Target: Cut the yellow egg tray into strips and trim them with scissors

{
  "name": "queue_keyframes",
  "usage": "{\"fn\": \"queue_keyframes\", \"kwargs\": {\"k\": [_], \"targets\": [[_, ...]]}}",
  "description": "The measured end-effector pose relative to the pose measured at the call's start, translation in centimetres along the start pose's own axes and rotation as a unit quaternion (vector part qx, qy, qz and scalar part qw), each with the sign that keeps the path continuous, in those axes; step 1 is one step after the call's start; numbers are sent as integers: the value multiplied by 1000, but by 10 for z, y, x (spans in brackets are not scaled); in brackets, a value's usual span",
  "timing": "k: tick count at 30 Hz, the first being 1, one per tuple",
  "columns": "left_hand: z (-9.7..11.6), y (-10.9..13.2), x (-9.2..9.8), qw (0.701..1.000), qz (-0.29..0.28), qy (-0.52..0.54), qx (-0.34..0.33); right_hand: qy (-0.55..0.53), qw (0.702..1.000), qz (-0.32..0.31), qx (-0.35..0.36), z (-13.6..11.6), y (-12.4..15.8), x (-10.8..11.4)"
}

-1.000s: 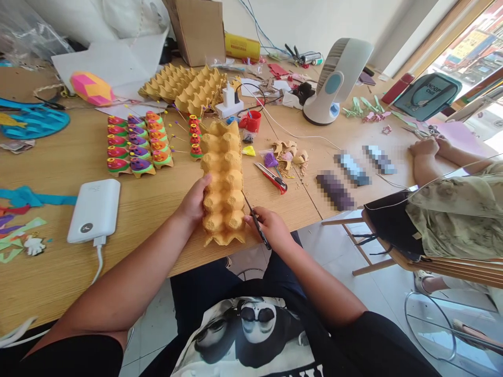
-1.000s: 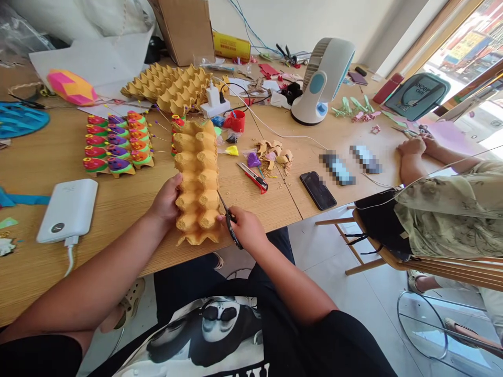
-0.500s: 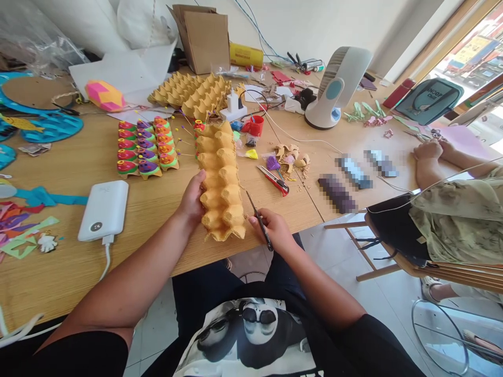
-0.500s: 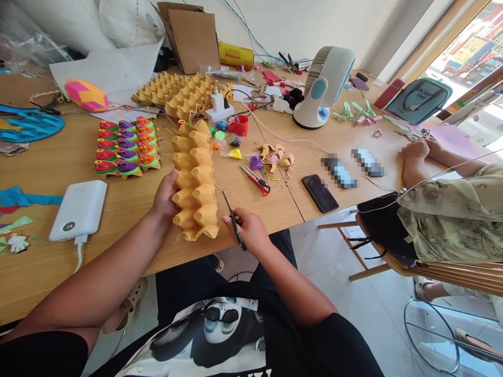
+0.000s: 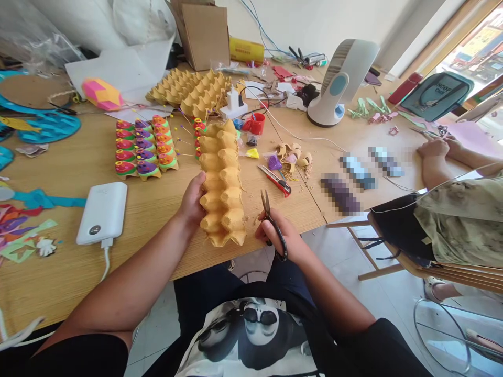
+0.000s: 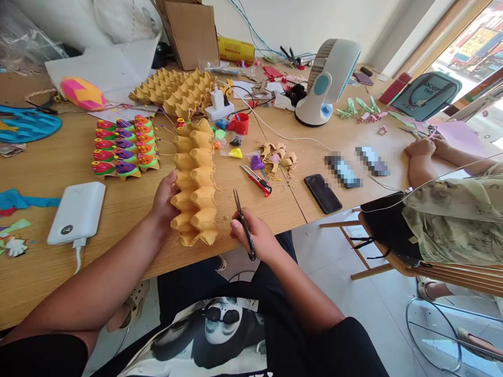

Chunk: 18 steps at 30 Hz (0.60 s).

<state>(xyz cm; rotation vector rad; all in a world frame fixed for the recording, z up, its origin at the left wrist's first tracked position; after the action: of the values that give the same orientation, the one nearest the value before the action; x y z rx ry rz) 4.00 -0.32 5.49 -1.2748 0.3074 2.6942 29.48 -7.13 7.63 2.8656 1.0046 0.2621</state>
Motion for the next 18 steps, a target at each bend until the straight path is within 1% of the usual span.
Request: {"fn": "queue_keyframes", "kwargs": {"k": [3,5,8,11,13,15,17,18], "targets": [[1,1,-5,1000,-3,4,-11,-39,999,11,-2,-8,-3,3],[2,3,-9,1000,1,3,-17,-59,998,28,7,-12,-12,7],[3,6,-15,1000,16,-5,-19,-67,996,53,37,-18,-37,17],[3,8,-19,999,25,-12,-16,-56,993,63,77,-24,-71,30],[2,9,-19,999,30,-17,-9,-43,992,44,111,-25,-93,36],[0,9,-17,999,31,-19,-5,-28,991,-1,130,-23,-113,38],[-2,7,-14,1000,22,-15,-3,-38,989,-28,143,-16,-126,38],[-3,6,-12,1000,14,-12,-1,-53,987,-31,146,-13,-130,38]]}}
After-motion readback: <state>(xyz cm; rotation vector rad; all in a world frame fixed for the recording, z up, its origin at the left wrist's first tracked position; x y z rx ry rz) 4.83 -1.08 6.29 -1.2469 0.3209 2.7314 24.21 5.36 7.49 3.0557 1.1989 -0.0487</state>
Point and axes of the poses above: each hand's wrist, its own y-axis away from the middle knuckle, its own x-axis out of the back of the hand, z = x × y, the point moved 4 cm from there along -y, towards the middle knuckle, and after that the axes turned 11 degrees about -z, right-handed, at the moved point
